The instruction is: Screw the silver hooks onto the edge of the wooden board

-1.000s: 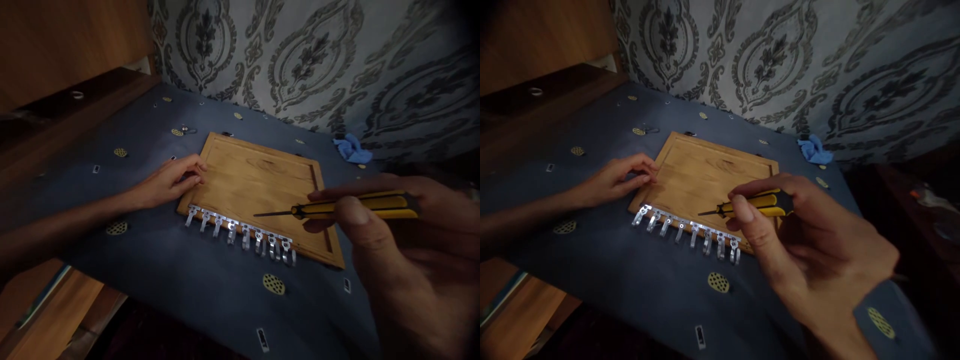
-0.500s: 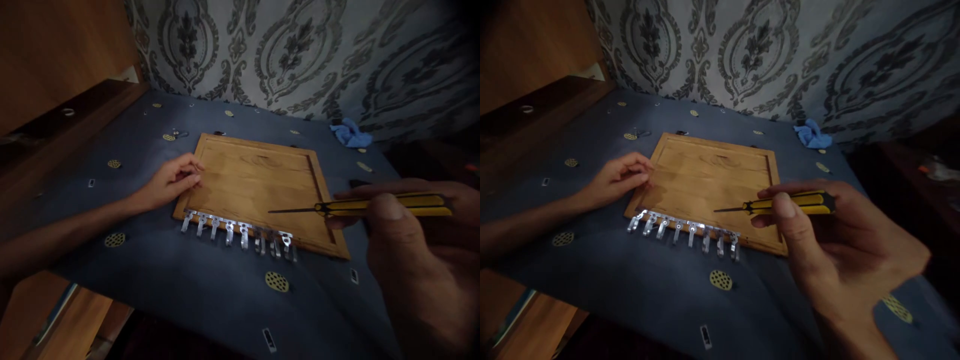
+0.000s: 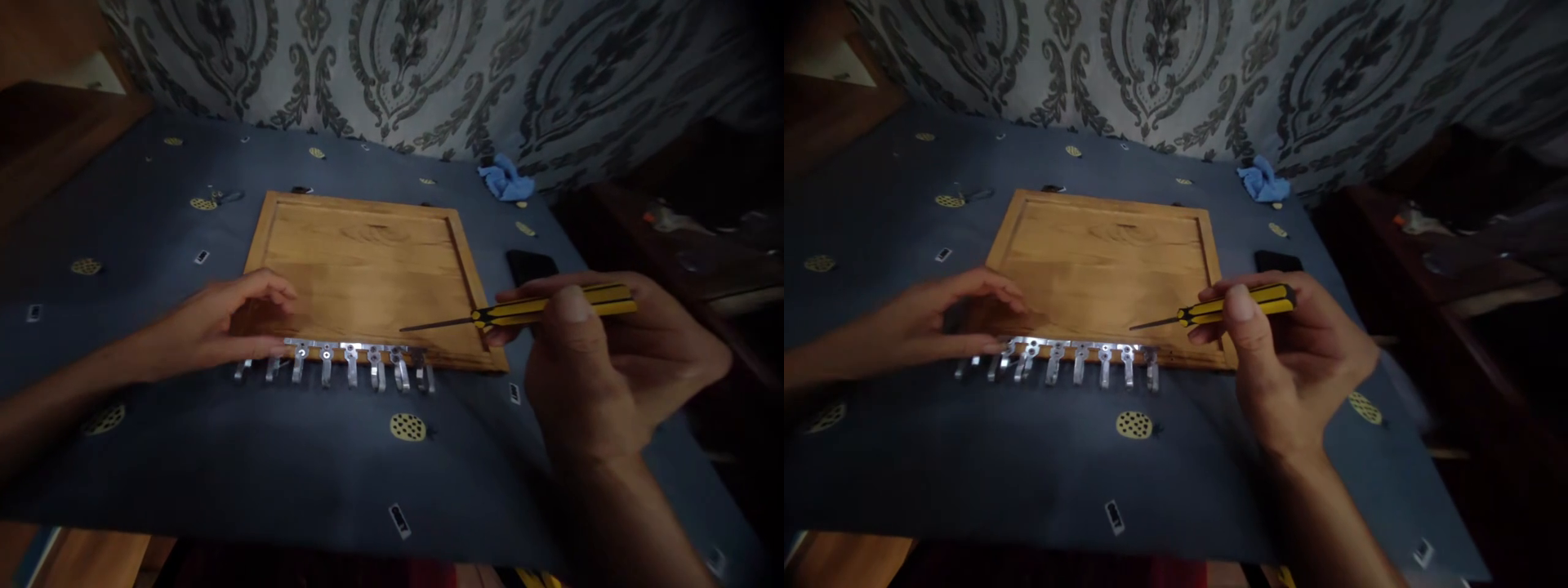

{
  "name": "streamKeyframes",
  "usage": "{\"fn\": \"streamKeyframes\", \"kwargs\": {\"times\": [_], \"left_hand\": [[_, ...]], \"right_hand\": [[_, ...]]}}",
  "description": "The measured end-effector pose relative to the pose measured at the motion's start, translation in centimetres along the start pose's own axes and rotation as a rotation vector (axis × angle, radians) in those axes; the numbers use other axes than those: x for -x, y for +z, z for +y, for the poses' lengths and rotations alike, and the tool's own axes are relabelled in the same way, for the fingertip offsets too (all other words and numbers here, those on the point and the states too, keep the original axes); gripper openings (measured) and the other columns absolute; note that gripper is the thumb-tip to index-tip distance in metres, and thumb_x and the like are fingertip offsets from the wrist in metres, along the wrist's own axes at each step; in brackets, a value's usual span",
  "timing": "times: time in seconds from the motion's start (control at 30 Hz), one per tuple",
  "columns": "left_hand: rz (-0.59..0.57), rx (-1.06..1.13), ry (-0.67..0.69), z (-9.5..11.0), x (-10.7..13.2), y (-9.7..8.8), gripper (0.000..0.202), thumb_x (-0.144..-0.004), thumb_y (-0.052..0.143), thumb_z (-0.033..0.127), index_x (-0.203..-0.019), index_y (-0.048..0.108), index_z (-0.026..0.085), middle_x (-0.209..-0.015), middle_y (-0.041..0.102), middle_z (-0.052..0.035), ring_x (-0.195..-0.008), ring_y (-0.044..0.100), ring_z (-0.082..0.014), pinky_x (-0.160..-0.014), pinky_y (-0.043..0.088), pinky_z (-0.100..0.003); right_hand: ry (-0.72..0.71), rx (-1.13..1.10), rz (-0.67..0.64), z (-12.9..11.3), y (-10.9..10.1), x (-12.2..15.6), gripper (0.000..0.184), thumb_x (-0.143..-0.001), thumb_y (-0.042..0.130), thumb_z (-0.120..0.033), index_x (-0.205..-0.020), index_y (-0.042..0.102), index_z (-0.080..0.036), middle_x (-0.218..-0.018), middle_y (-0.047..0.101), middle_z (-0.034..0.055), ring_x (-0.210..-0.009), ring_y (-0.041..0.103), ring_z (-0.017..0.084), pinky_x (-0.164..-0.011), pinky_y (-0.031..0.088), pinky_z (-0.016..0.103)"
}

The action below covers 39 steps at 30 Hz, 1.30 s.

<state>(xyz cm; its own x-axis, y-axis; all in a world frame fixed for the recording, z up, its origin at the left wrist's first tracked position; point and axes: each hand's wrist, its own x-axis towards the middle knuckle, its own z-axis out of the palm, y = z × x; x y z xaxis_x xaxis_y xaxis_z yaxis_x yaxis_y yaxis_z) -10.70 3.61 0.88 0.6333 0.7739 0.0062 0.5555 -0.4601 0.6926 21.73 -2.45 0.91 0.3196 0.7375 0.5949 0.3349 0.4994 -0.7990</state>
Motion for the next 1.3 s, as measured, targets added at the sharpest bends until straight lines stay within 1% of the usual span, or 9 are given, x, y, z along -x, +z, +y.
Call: {"fn": "streamKeyframes", "kwargs": {"times": [0.2,0.3,0.43,0.67,0.8,0.93,1.0,1.13,1.3], "left_hand": [[-0.053,-0.159,0.137,0.8,0.2,2.2,0.04,-0.094,0.067,0.053,-0.126,0.058,0.031,-0.115,0.069,-0.0029,-0.103,0.065,-0.0241,-0.086,0.051,-0.034],[-0.065,-0.176,0.171,1.8,0.2,2.6,0.037,-0.096,0.063,0.054,-0.126,0.058,0.032,-0.116,0.069,-0.0021,-0.106,0.065,-0.0249,-0.087,0.05,-0.035],[-0.015,-0.197,0.205,2.7,0.2,2.6,0.031,-0.098,0.061,0.051,-0.123,0.06,0.033,-0.112,0.069,-0.0002,-0.103,0.065,-0.0241,-0.087,0.051,-0.035],[0.137,-0.197,0.167,2.6,-0.3,1.8,0.02,-0.103,0.05,0.038,-0.118,0.061,0.033,-0.11,0.073,0.0015,-0.095,0.069,-0.0227,-0.088,0.052,-0.035],[0.139,-0.229,0.089,1.8,-0.6,1.1,0.023,-0.104,0.046,0.037,-0.122,0.059,0.029,-0.112,0.074,0.0008,-0.099,0.072,-0.0217,-0.084,0.053,-0.031],[0.139,-0.17,0.095,1.9,-0.7,1.7,0.023,-0.103,0.049,0.044,-0.116,0.061,0.03,-0.108,0.075,0.0005,-0.094,0.073,-0.0231,-0.079,0.054,-0.032],[0.121,-0.15,0.131,2.5,-0.9,2.6,0.024,-0.101,0.053,0.047,-0.116,0.061,0.03,-0.109,0.074,-0.0004,-0.095,0.072,-0.024,-0.083,0.055,-0.035],[0.034,-0.166,0.183,4.2,-1.5,4.4,0.033,-0.1,0.058,0.049,-0.128,0.056,0.032,-0.119,0.07,-0.0019,-0.107,0.067,-0.0257,-0.094,0.054,-0.04],[-0.049,-0.133,0.24,5.9,-2.5,5.5,0.036,-0.097,0.064,0.044,-0.13,0.052,0.033,-0.123,0.068,-0.0035,-0.112,0.065,-0.0263,-0.096,0.052,-0.04]], "right_hand": [[-0.043,0.064,-0.015,-0.2,-0.5,0.0,0.007,-0.087,0.079,-0.026,-0.086,0.078,-0.019,-0.077,0.076,0.002,-0.052,0.068,0.012,-0.045,0.054,0.023],[-0.062,0.102,0.01,-0.1,-0.7,-0.1,0.01,-0.086,0.08,-0.028,-0.083,0.077,-0.019,-0.073,0.074,0.0012,-0.051,0.067,0.013,-0.046,0.055,0.024],[-0.059,0.156,0.052,-0.1,-0.9,-0.4,0.018,-0.085,0.08,-0.035,-0.078,0.075,-0.019,-0.067,0.071,-0.0003,-0.05,0.066,0.013,-0.045,0.052,0.024],[-0.038,0.143,-0.012,-0.2,-1.0,-0.2,0.017,-0.088,0.078,-0.034,-0.08,0.072,-0.02,-0.069,0.07,-0.0016,-0.048,0.065,0.012,-0.045,0.051,0.026],[-0.027,0.149,-0.028,-0.1,-0.8,0.0,0.016,-0.089,0.077,-0.033,-0.08,0.072,-0.021,-0.068,0.069,-0.0031,-0.049,0.065,0.012,-0.046,0.051,0.026],[-0.026,0.238,-0.071,-0.3,-0.6,0.1,0.015,-0.09,0.075,-0.033,-0.079,0.071,-0.024,-0.068,0.068,-0.0044,-0.05,0.064,0.012,-0.049,0.049,0.026],[-0.032,0.272,-0.101,-0.5,-0.6,0.1,0.015,-0.091,0.074,-0.033,-0.079,0.071,-0.024,-0.067,0.067,-0.0046,-0.05,0.064,0.011,-0.048,0.048,0.026],[-0.033,0.294,-0.128,-0.7,-0.6,0.1,0.014,-0.092,0.072,-0.032,-0.081,0.07,-0.024,-0.065,0.066,-0.0052,-0.05,0.064,0.012,-0.05,0.048,0.027],[-0.084,0.239,-0.032,-0.8,-0.7,0.3,0.01,-0.091,0.074,-0.032,-0.082,0.072,-0.027,-0.069,0.068,-0.0048,-0.051,0.063,0.014,-0.048,0.049,0.029]]}}
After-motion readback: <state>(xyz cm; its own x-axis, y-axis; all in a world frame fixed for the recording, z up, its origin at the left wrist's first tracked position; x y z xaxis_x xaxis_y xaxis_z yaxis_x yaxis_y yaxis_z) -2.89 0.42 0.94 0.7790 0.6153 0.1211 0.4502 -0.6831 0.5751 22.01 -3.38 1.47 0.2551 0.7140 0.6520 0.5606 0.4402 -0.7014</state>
